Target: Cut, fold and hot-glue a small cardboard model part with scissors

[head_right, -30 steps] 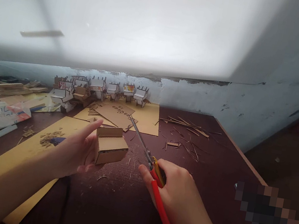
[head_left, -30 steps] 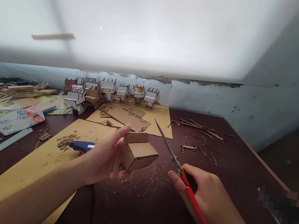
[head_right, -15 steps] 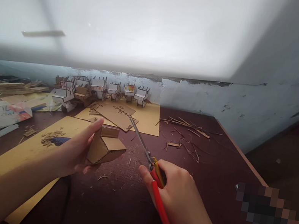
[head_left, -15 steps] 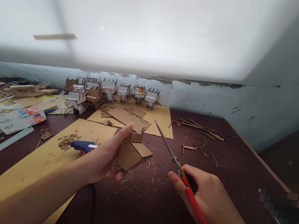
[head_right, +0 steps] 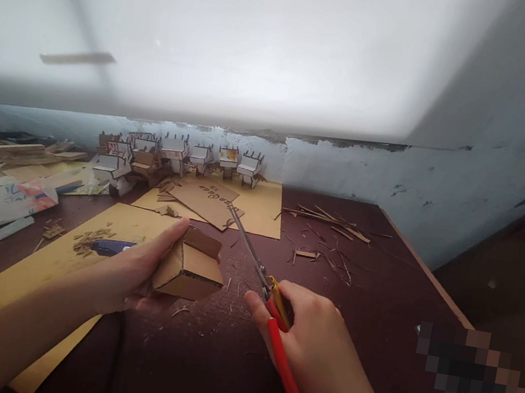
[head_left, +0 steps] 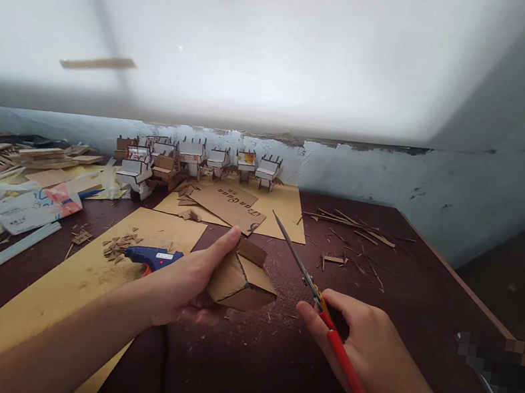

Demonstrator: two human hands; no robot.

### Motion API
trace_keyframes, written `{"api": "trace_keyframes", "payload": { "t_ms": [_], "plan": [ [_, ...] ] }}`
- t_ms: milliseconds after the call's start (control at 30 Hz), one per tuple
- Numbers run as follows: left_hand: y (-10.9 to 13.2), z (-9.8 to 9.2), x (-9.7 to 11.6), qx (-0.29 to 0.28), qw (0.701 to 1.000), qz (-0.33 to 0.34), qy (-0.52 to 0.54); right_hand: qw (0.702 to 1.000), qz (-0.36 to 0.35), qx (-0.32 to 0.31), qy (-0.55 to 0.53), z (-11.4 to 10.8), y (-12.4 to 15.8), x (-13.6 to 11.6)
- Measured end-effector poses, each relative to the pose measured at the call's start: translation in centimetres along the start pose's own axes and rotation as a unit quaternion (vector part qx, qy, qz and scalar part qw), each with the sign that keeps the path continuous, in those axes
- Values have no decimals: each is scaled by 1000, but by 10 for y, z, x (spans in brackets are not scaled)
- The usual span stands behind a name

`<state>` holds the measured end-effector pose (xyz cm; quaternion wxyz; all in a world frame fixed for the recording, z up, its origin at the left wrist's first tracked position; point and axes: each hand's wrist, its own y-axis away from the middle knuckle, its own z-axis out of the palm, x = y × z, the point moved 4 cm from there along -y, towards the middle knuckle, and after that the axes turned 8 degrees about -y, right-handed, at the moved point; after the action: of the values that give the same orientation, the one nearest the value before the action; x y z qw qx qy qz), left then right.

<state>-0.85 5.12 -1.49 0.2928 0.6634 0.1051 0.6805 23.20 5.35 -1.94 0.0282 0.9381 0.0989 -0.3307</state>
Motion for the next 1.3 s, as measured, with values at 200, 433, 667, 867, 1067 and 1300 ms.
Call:
{"api": "trace_keyframes", "payload": {
  "t_ms": [200,433,667,867,1067,1300],
  "plan": [
    [7,5,3,-39,999,11,10,1000,-2,0,-9,2,0,2],
    [5,4,4,-87,994,49,41,1000,9,-6,3,2,0,2],
    [6,2,4,-95,995,40,18,1000,3,-3,4,2,0,3],
    [6,5,7,-125,989,60,47,1000,-4,-2,4,1,1,1],
    [6,8,10,-130,990,53,34,1000,-7,1,4,1,0,0],
    [3,8,7,-131,989,48,46,1000,1,-2,5,2,0,0]
  ]
}}
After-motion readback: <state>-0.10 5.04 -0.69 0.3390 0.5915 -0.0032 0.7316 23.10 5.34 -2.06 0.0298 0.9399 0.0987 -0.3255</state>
